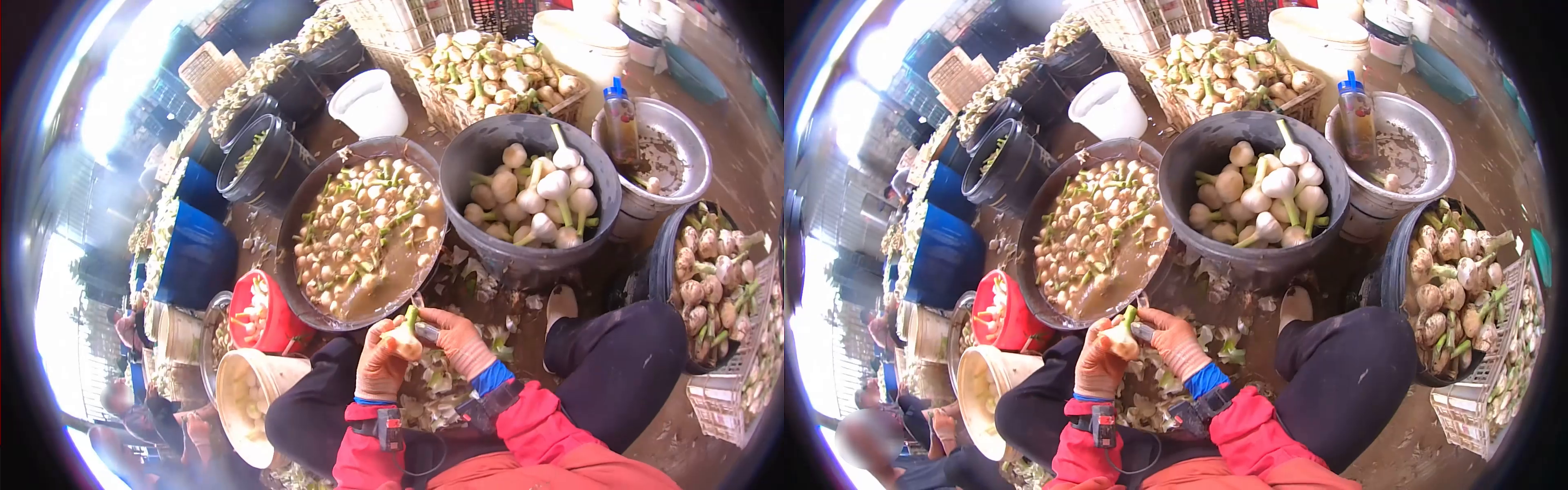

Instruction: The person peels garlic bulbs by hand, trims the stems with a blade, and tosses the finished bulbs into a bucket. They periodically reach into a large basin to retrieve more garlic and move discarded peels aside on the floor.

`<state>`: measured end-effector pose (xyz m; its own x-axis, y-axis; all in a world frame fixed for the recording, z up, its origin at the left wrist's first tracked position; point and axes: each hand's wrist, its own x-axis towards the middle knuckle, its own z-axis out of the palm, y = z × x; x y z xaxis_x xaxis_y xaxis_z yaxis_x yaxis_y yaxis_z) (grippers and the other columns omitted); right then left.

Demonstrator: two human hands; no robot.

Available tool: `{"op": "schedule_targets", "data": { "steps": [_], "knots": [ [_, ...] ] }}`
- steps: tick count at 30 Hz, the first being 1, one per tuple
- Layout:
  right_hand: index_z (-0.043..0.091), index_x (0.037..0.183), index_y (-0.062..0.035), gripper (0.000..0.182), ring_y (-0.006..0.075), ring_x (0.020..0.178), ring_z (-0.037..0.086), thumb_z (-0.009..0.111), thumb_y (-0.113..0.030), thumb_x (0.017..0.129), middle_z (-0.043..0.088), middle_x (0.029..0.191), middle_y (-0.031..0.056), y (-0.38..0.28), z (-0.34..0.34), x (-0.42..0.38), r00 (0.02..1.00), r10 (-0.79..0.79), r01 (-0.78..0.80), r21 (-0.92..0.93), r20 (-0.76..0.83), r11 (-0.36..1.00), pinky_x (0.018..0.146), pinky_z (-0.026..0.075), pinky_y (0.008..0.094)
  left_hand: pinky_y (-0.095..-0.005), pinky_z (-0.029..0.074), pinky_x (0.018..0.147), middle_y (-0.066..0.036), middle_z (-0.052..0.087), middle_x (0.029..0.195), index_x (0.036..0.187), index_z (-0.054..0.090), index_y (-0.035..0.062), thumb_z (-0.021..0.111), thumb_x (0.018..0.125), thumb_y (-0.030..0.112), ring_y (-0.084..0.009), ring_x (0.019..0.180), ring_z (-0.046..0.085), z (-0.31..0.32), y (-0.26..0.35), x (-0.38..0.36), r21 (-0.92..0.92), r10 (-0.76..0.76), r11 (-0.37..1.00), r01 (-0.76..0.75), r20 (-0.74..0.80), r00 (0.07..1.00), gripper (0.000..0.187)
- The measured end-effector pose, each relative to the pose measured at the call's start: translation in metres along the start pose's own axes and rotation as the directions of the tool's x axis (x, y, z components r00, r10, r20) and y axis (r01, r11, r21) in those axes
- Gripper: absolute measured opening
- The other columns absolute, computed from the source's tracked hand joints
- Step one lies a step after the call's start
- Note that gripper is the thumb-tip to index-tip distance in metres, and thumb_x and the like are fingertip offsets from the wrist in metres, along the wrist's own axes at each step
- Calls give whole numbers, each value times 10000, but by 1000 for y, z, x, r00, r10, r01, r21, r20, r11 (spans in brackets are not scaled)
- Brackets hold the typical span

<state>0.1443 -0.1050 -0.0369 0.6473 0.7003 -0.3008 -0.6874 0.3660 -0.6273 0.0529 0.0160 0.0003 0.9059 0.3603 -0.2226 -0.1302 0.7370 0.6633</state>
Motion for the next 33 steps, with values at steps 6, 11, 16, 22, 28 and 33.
{"op": "schedule_targets", "data": {
  "steps": [6,11,16,22,28,33],
  "knots": [
    [539,1205,7,451,126,983,562,562,104,765,609,1112,52,-6,12,-18,997,-11,23,-149,81,988,857,459,247,-323,455,904,-86,508,1219,1278,438,60,758,688,24,-208,1099,511,16,0,-32,546,131,829,-123,24,991,673],
    [569,1154,2,427,130,948,573,523,124,747,624,1065,60,3,17,-19,999,-16,4,-319,-34,948,843,463,247,-302,424,930,-109,482,1233,1316,389,21,731,635,-70,-198,1119,491,10,-21,-37,938,279,78,-338,305,911,768],
    [585,1129,-3,471,126,948,573,448,151,705,628,1048,55,-4,21,-24,980,-196,182,-410,7,894,846,455,247,-400,485,873,-110,550,1197,1277,466,132,669,794,153,-277,1065,554,18,-15,-35,167,234,961,-222,-55,971,525],
    [560,1173,3,386,132,1025,547,505,91,801,608,1105,66,-10,23,-24,914,-340,405,-566,223,718,895,430,248,-447,510,819,-105,575,1174,1164,534,152,566,867,401,-299,1050,572,9,-9,-33,-266,28,958,-104,-278,960,389],
    [447,1300,-19,527,128,1031,541,664,-119,831,589,1126,53,7,19,-15,964,-167,197,-135,207,971,897,434,254,-389,419,953,-70,446,1247,1361,273,158,751,702,43,-233,1141,482,14,-18,-38,69,58,996,-52,-89,994,822],
    [474,1278,-19,497,108,1006,542,641,-53,811,596,1115,46,5,20,-19,988,-114,136,-243,100,960,872,443,248,-305,503,792,-56,494,1174,1349,286,136,795,681,188,-193,1016,545,15,-13,-35,311,118,947,-77,-116,986,841]
  ]
}}
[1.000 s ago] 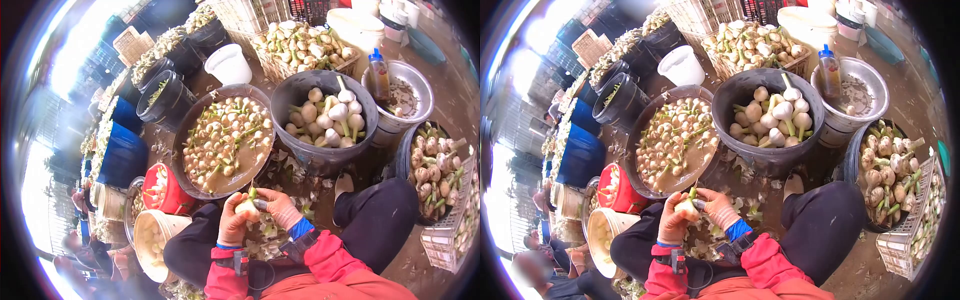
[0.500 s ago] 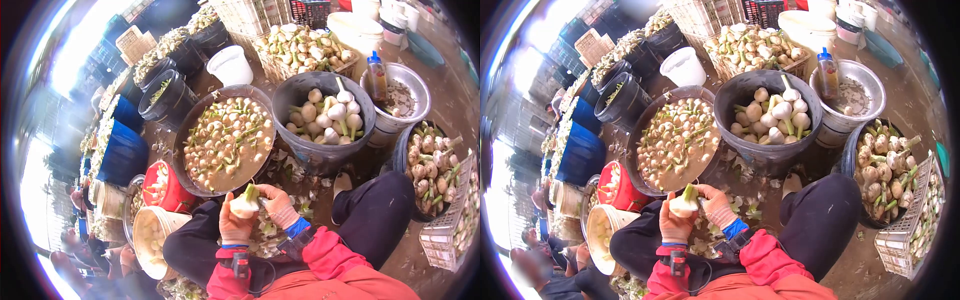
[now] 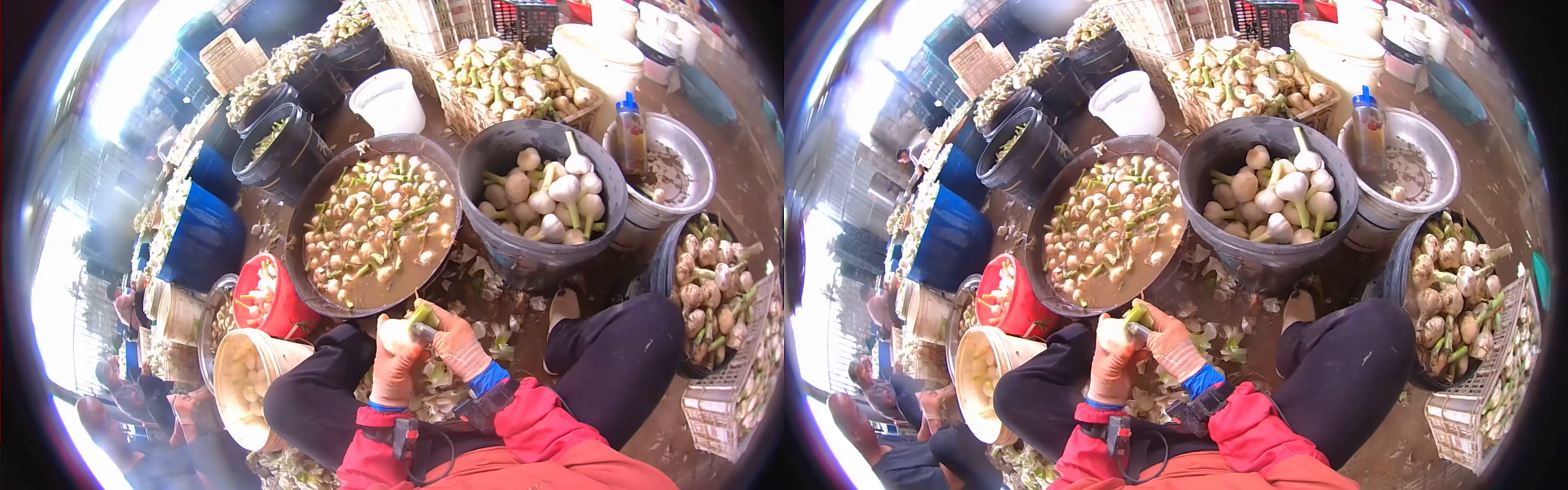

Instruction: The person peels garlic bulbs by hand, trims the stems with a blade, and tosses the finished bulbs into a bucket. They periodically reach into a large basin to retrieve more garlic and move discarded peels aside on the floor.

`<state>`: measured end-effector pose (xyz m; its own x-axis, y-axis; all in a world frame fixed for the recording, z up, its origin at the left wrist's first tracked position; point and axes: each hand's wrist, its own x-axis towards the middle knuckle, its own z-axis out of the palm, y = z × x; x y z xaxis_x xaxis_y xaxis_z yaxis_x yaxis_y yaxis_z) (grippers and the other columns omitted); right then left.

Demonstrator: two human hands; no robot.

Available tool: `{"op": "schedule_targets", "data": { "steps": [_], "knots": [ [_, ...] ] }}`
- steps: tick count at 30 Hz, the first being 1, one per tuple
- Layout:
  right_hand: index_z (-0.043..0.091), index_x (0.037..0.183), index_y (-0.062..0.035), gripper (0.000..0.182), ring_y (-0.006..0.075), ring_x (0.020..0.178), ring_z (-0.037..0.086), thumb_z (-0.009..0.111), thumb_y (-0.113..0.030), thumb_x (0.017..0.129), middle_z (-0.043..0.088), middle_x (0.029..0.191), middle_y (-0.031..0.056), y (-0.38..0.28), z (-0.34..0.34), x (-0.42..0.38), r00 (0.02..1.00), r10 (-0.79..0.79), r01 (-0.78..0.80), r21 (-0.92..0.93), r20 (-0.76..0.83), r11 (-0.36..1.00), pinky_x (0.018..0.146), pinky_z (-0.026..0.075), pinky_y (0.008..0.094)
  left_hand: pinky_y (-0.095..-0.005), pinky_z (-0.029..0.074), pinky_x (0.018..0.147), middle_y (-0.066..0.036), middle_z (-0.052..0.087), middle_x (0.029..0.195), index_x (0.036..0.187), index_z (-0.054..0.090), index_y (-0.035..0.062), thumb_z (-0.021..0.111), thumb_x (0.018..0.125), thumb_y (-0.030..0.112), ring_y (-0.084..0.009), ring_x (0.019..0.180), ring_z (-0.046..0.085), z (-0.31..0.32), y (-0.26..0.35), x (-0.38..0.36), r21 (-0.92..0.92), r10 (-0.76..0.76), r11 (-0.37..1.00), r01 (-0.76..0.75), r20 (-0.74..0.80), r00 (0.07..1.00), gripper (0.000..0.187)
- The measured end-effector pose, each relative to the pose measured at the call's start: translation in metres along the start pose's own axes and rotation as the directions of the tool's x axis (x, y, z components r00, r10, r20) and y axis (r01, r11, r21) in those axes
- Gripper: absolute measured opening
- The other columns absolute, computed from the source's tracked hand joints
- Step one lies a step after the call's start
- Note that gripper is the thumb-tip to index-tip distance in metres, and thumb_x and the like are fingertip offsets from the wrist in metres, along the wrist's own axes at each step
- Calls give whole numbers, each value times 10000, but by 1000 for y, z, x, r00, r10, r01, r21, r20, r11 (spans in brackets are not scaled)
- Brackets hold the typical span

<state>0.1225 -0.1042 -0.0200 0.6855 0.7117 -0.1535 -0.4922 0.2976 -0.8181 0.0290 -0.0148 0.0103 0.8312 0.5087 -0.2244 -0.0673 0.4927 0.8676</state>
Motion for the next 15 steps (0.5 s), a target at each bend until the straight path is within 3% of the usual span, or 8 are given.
{"op": "schedule_targets", "data": {
  "steps": [1,2,6,8,10,13,14,15],
  "knots": [
    [504,1252,-19,450,104,997,543,603,-5,813,603,1100,44,-2,1,0,999,-50,48,-96,-22,994,861,445,245,-284,526,719,-52,523,1134,1340,302,128,799,685,260,-179,971,568,-7,4,3,-10,-72,997,72,1,997,832],
    [504,1252,-19,450,104,997,543,603,-5,813,603,1100,44,-5,2,-1,999,-49,48,-97,-16,994,861,445,245,-305,538,638,-59,589,1026,1282,379,102,719,707,520,-193,844,622,-17,2,8,54,-66,997,62,62,996,787],
    [595,1134,-16,381,105,929,566,505,80,776,639,1025,43,-20,6,-7,998,-61,59,-174,-2,983,824,456,242,-276,510,626,-50,612,931,1150,501,107,490,696,773,-174,804,619,-9,9,11,133,-107,983,124,-128,986,806],
    [611,1105,-16,390,115,895,582,484,104,757,652,996,46,-17,5,-7,999,-52,52,-215,2,975,802,467,243,-303,512,647,-53,612,919,1139,502,99,486,713,758,-187,797,612,-18,13,18,58,-112,990,126,-198,974,785],
    [622,1077,-7,344,108,920,576,513,87,764,648,987,40,-9,2,-7,969,-99,177,-358,224,917,820,454,239,-371,511,710,-74,609,904,1101,503,72,456,755,730,-230,777,592,-33,7,34,-143,-91,988,52,-283,955,745],
    [623,1064,0,349,118,902,588,497,110,758,648,976,45,-14,16,-15,924,-100,270,-446,369,853,797,466,238,-395,506,741,-93,607,897,1111,489,61,447,749,740,-254,788,595,-36,8,38,-136,-39,990,-26,-458,888,770],
    [621,1046,4,324,115,906,586,507,114,763,646,973,47,-11,17,-13,955,-38,114,-247,295,962,795,468,236,-389,504,757,-102,597,921,1145,447,61,445,760,729,-251,829,597,-38,4,36,-152,44,983,-99,-332,942,771],
    [621,1046,4,324,115,906,586,507,114,763,646,973,47,-13,15,-10,954,-39,117,-248,299,962,795,468,236,-376,463,838,-133,555,1077,1264,363,72,469,783,690,-241,958,564,-32,6,32,-206,74,972,-116,-201,977,791]
  ]
}}
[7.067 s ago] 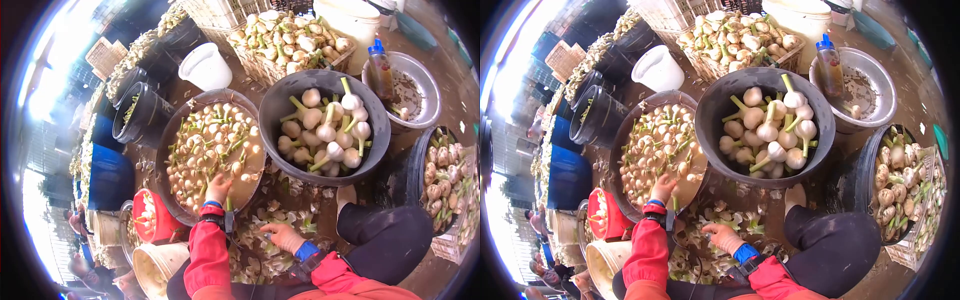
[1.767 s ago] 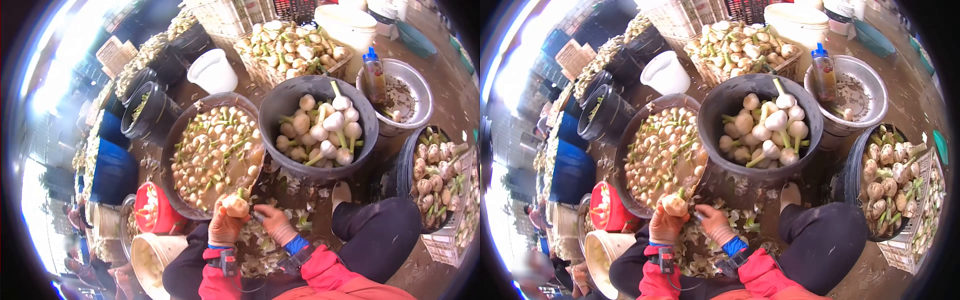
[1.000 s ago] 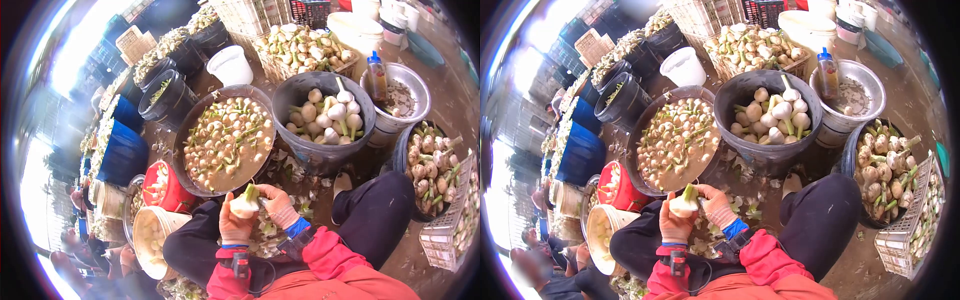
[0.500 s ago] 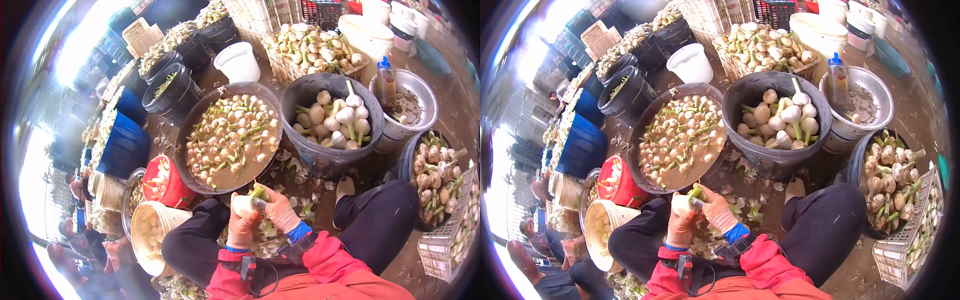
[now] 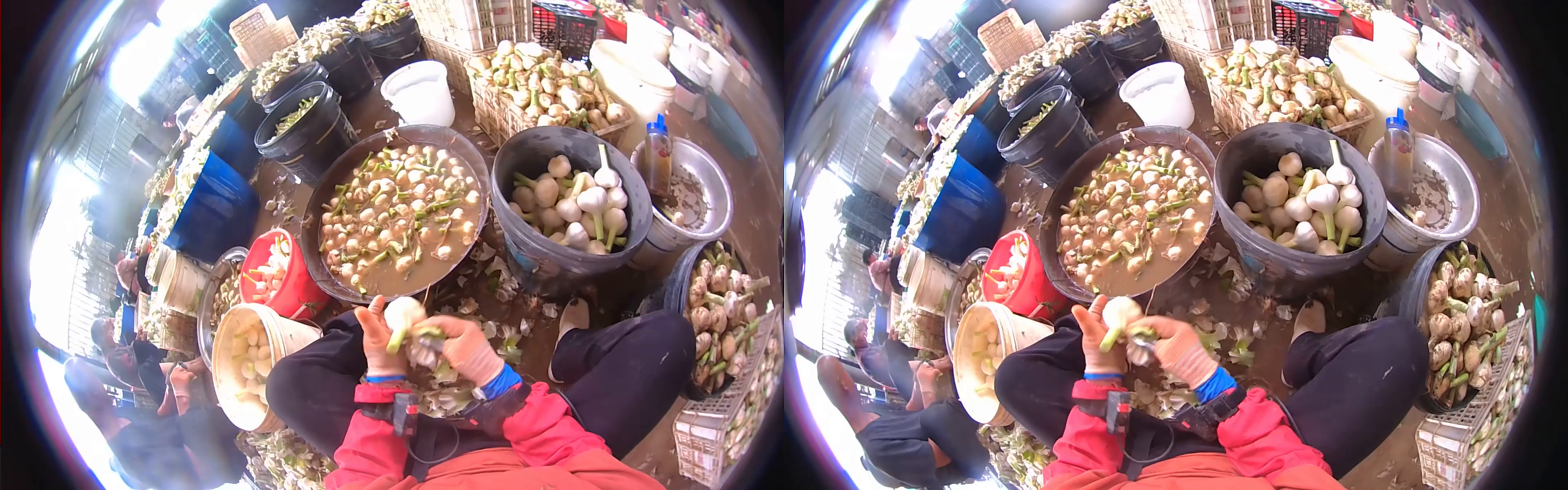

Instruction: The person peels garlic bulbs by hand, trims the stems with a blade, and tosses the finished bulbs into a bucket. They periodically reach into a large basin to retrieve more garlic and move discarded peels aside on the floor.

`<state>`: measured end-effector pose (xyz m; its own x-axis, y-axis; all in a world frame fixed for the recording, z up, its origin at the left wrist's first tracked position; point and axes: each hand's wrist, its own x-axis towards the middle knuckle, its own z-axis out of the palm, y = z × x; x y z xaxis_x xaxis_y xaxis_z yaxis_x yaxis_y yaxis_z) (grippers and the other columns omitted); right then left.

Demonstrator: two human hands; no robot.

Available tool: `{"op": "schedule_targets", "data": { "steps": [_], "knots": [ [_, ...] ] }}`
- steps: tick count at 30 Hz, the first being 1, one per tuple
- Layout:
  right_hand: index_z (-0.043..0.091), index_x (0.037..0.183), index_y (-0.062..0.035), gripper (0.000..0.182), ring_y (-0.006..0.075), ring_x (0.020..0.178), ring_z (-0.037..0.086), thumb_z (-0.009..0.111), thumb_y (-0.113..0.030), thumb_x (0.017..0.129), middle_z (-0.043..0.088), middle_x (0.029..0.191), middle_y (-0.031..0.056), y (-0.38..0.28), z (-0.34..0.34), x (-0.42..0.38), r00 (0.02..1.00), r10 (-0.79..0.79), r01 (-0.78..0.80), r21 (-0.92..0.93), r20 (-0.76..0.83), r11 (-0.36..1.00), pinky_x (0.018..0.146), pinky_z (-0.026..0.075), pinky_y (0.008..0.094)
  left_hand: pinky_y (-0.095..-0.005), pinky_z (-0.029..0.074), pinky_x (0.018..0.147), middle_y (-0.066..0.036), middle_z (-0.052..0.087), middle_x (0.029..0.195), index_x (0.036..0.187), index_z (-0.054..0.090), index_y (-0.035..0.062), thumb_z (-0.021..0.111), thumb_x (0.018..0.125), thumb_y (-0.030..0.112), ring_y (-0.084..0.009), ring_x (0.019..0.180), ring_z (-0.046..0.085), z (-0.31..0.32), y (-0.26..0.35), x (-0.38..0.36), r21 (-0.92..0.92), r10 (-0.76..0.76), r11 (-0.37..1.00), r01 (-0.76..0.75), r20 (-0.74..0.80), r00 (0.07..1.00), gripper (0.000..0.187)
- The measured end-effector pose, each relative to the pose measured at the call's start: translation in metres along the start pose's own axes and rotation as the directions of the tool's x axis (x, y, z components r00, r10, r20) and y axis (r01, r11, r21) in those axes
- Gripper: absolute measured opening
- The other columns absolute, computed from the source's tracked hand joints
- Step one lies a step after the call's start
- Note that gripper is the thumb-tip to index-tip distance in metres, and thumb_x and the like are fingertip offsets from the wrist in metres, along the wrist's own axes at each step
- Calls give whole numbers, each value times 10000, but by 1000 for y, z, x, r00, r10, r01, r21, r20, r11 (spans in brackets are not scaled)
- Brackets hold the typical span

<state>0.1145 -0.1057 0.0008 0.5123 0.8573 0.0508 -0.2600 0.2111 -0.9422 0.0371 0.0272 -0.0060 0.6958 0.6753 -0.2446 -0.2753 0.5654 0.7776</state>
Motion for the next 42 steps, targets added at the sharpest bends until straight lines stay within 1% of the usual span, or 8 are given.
{"op": "schedule_targets", "data": {
  "steps": [3,7,13,28,31,34,36,42],
  "knots": [
    [613,1044,-14,275,102,932,571,561,74,789,639,989,50,-4,-16,4,971,178,-127,284,-162,951,821,455,238,-376,381,966,-129,454,1254,1399,213,74,568,812,571,-219,1121,481,24,-14,-25,80,235,959,-272,312,921,848],
    [616,1040,-29,205,77,857,581,593,-1,837,643,957,24,8,-5,0,994,-100,89,-228,-38,970,761,477,233,-295,484,800,-77,606,1026,1257,446,59,659,839,291,-169,901,599,21,-9,-20,244,157,959,-146,-23,987,523],
    [643,973,-33,177,74,815,552,592,18,812,637,895,8,-6,-27,5,950,147,-151,6,-274,988,720,450,214,-297,480,836,-103,605,1037,1205,514,-9,633,837,158,-182,909,602,19,3,-26,236,27,971,-39,51,998,422],
    [611,934,-129,113,155,698,589,580,-81,837,605,791,16,46,-107,5,422,349,341,504,-836,794,493,470,299,-417,539,701,-135,545,1211,1161,539,95,606,853,373,-307,983,603,6,18,-29,-314,8,946,74,252,968,420],
    [628,1002,-109,199,188,813,603,597,-95,806,639,869,43,96,-121,-2,645,163,-190,50,-746,981,679,497,321,-460,487,861,-129,568,1171,1167,535,81,632,837,283,-308,1029,576,9,29,-33,-422,47,906,37,187,981,399],
    [594,1156,-91,342,135,910,601,573,-46,818,646,971,44,85,-80,-1,906,-86,-289,-754,-414,589,775,477,270,-449,452,921,-134,563,1180,1169,534,34,644,821,183,-309,1068,550,9,28,-32,-373,62,928,9,178,982,394],
    [519,1252,-99,413,116,953,588,581,-58,846,611,1060,33,61,-68,1,947,236,-258,-78,-219,963,773,484,251,-412,443,936,-139,558,1191,1203,523,2,631,809,102,-283,1078,546,11,25,-34,-268,80,963,-22,210,974,420],
    [427,1324,-65,447,150,1044,526,543,-74,893,478,1280,67,4,-21,2,986,166,-139,398,-34,907,833,488,283,-396,434,939,-134,585,1163,1192,549,6,655,758,69,-275,1074,549,13,14,-32,-49,106,994,-98,214,971,451]
  ]
}}
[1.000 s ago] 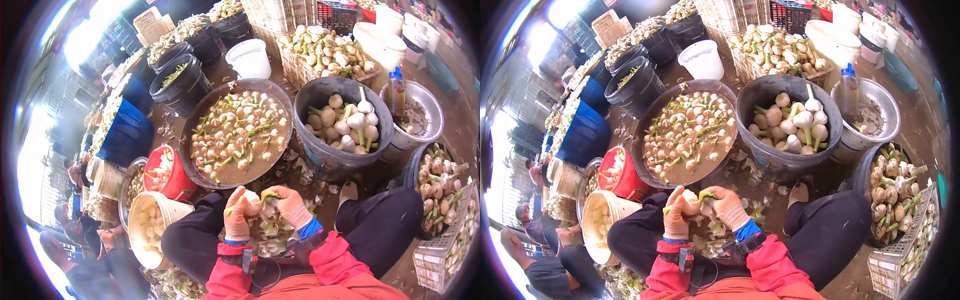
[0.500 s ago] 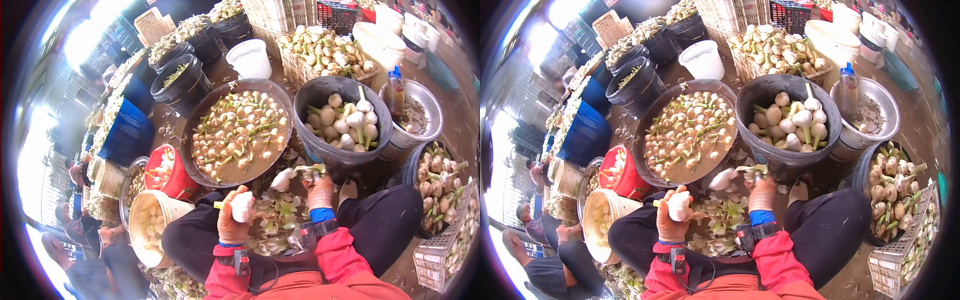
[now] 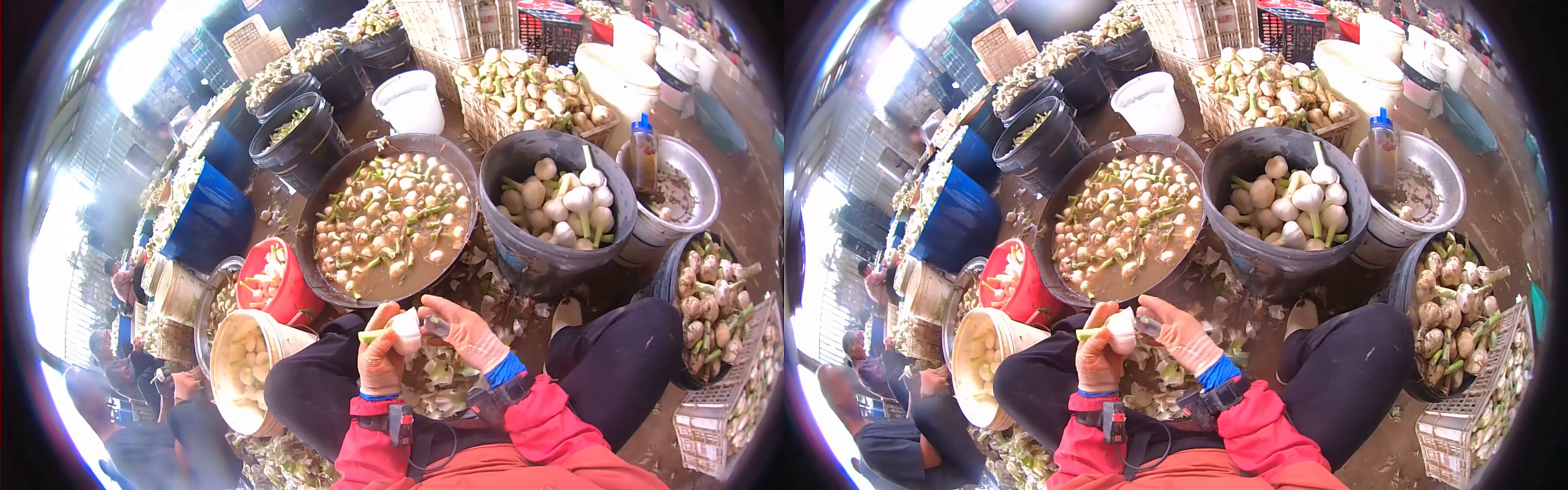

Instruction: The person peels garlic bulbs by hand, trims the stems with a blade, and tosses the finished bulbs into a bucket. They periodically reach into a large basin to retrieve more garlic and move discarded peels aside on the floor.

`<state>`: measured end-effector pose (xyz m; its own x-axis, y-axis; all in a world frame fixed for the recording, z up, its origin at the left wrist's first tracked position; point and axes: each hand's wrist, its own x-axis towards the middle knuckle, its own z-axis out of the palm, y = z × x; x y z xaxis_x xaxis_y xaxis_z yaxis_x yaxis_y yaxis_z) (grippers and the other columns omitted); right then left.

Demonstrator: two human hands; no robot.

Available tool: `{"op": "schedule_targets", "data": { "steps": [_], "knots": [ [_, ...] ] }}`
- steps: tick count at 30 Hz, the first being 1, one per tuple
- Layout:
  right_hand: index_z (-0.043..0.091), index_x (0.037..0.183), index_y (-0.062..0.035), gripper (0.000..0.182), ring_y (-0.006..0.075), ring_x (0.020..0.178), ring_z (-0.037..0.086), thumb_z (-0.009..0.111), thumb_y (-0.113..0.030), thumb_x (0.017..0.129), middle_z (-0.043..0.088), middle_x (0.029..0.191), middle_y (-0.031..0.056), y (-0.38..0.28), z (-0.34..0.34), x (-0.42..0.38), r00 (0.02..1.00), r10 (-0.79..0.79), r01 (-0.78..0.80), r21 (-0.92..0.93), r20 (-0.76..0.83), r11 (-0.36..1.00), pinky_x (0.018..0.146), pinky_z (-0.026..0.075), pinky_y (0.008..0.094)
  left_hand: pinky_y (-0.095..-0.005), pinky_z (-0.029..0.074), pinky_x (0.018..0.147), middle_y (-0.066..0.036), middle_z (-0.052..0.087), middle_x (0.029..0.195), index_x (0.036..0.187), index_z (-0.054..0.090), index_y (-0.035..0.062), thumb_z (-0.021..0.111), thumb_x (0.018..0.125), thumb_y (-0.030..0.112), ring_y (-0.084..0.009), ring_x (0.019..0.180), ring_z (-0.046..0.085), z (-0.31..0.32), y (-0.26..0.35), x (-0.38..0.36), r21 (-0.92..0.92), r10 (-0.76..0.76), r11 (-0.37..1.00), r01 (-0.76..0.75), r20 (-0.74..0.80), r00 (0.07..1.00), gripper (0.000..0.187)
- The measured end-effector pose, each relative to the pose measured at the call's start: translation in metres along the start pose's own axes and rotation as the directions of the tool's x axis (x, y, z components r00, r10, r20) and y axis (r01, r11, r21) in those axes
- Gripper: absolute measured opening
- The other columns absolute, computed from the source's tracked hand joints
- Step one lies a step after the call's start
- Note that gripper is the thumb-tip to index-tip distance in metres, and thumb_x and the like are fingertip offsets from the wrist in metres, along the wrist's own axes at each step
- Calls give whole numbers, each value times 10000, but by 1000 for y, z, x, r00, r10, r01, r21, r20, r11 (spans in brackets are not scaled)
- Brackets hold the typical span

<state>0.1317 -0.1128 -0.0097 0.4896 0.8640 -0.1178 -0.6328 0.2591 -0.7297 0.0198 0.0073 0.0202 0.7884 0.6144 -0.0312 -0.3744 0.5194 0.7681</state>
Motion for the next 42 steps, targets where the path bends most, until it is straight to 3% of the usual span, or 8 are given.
{"op": "schedule_targets", "data": {
  "steps": [11,16,22,28,33,36,38,42],
  "knots": [
    [596,1068,-9,252,160,857,609,548,50,828,629,988,77,-7,25,-2,874,-456,280,-594,-167,754,759,489,244,-345,473,860,-136,553,1172,1263,471,10,628,865,249,-215,1017,571,-17,-12,-1,209,-274,927,311,-186,943,489],
    [588,1070,-27,236,160,794,610,497,40,863,606,922,62,-4,2,9,900,-132,242,225,-415,944,682,540,277,-375,480,856,-154,543,1184,1302,416,19,625,866,261,-241,1032,568,11,-10,-8,-61,-239,970,237,-25,971,541],
    [485,1241,-55,355,173,842,611,537,-59,890,609,997,93,-9,-12,6,934,-8,119,290,-358,950,675,550,310,-380,443,941,-164,506,1252,1327,399,38,622,863,168,-259,1122,528,16,-10,-8,-36,-140,990,139,-30,990,530],
    [559,1166,-38,312,123,907,577,570,-3,856,606,1004,51,0,-2,12,938,-206,102,-346,-280,933,747,490,252,-358,389,993,-111,422,1373,1327,421,13,637,780,-5,-251,1210,463,3,-15,-8,370,-98,925,80,30,995,588],
    [619,1033,-75,314,108,629,562,467,88,812,591,849,54,4,-40,18,759,-44,129,84,-650,988,551,510,237,-357,420,965,-129,423,1362,1321,415,-9,656,757,12,-259,1188,479,17,-8,-8,136,-172,979,154,131,976,614],
    [584,1106,-85,332,161,702,587,525,52,809,619,902,64,5,-32,12,855,-179,152,-95,-487,984,652,514,241,-345,458,918,-161,480,1289,1336,385,-17,627,774,-5,-251,1121,529,15,-9,-5,133,-120,984,118,6,993,612],
    [561,1143,-66,301,126,813,599,610,-73,846,625,912,61,1,-6,3,868,-452,165,-738,-207,655,740,501,268,-332,455,922,-158,489,1280,1339,380,-19,596,786,-36,-236,1115,531,1,-18,-2,249,-55,965,87,-133,990,593],
    [547,1151,-80,478,284,953,596,607,51,695,609,1026,144,10,23,-4,905,-391,6,-912,-169,410,815,469,313,-311,410,967,-123,480,1314,1272,478,-24,613,771,-49,-224,1208,454,8,-29,-7,562,119,825,-51,-86,989,519]
  ]
}}
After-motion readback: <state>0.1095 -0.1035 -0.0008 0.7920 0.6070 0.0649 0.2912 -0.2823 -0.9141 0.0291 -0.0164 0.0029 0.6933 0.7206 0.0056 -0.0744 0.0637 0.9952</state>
